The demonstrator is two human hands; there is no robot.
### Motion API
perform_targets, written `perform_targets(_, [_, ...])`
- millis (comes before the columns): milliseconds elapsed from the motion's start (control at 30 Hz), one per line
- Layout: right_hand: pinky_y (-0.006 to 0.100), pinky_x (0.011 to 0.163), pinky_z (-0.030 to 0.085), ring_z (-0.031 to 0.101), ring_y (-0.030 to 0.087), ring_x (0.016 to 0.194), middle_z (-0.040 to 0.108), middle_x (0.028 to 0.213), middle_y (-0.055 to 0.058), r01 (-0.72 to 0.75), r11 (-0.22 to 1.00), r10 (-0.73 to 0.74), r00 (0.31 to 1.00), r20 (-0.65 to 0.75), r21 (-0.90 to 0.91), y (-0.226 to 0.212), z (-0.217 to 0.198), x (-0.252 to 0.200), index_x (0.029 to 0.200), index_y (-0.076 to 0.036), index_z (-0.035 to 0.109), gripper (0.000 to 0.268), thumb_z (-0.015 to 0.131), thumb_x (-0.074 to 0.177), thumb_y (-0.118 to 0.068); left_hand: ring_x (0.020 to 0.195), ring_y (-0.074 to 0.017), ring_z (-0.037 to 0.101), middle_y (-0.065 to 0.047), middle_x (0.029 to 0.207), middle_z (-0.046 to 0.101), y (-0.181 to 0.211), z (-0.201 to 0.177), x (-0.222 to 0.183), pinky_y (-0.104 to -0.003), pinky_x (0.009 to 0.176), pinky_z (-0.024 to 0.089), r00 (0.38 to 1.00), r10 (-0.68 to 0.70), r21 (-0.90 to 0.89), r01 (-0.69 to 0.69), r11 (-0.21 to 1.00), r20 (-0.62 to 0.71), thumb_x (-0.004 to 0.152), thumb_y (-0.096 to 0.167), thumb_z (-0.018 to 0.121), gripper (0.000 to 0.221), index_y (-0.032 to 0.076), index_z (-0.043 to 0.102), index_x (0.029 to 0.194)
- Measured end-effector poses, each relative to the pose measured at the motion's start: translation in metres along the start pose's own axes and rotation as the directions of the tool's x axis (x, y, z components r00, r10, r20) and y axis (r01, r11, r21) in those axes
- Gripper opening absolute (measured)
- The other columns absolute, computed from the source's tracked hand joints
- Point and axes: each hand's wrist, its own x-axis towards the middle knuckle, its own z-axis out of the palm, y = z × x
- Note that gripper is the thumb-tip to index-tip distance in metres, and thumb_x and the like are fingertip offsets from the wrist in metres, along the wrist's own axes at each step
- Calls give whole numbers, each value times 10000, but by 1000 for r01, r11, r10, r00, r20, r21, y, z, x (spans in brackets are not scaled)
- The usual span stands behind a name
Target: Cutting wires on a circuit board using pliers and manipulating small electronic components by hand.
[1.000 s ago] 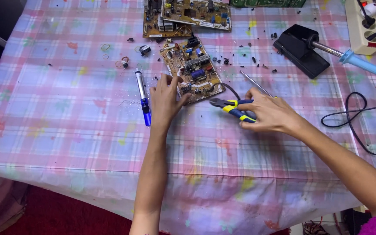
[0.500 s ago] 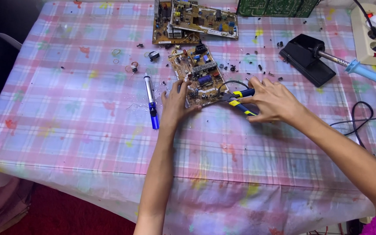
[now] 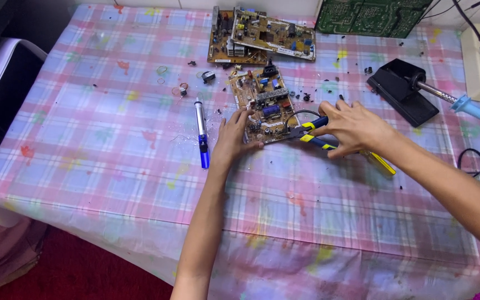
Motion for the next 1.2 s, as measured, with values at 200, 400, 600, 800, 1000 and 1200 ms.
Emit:
perform_targets(200, [452, 718, 465, 526, 279, 896, 397, 1050, -19, 55, 974, -63, 998, -29, -219, 12, 3, 17, 1022, -496, 596, 525, 648, 502, -553, 1199, -398, 454, -184, 1314, 421, -9, 7, 2, -669, 987, 237, 1000, 13, -3, -13, 1000, -4, 562, 396, 833, 828, 143, 409, 1227])
perform_targets(400, [420, 719, 508, 571, 304, 935, 401, 1051, -14, 59, 998, -58, 997, 46, -28, 15, 14, 12, 902, -345, 660, 378, 629, 594, -562, 1218, -379, 439, -158, 1313, 430, -17, 12, 5, -682, 976, 244, 1000, 11, -1, -11, 1000, -4, 560, 400, 828, 820, 161, 406, 1222])
perform_targets(600, [449, 746, 521, 619, 389, 895, 431, 1041, 67, 34, 967, -57, 994, 88, 251, 4, -1, -4, 1051, -355, 651, 580, 577, 609, -724, 1224, -379, 435, -166, 1316, 432, -14, 8, 3, -687, 974, 240, 1000, 16, -6, -16, 1000, 2, 575, 398, 818, 794, 144, 413, 1209])
perform_targets(800, [388, 740, 530, 629, 298, 899, 488, 1032, 44, 55, 995, -52, 998, -38, 81, -3, -19, -12, 1062, -379, 636, 633, 518, 597, -793, 1221, -386, 433, -163, 1336, 414, -15, 10, 5, -690, 984, 214, 1000, 1, -22, -1, 1000, 9, 570, 386, 827, 793, 148, 417, 1206])
perform_targets(1000, [445, 763, 519, 599, 304, 942, 478, 1047, 28, 96, 985, -99, 995, 13, 144, 19, 17, 6, 1117, -424, 590, 436, 492, 702, -333, 1229, -372, 431, -148, 1335, 419, -19, 12, 6, -690, 983, 215, 1000, 12, -19, -12, 1000, 2, 569, 395, 829, 794, 161, 417, 1206])
perform_targets(1200, [387, 753, 523, 629, 243, 869, 503, 1000, -8, 69, 993, -74, 996, 52, 92, 4, -21, -2, 1109, -515, 571, 443, 473, 695, -640, 1245, -379, 404, -150, 1337, 417, -20, 11, 8, -702, 977, 204, 1000, 16, -20, -16, 1000, 6, 571, 377, 834, 790, 156, 422, 1208])
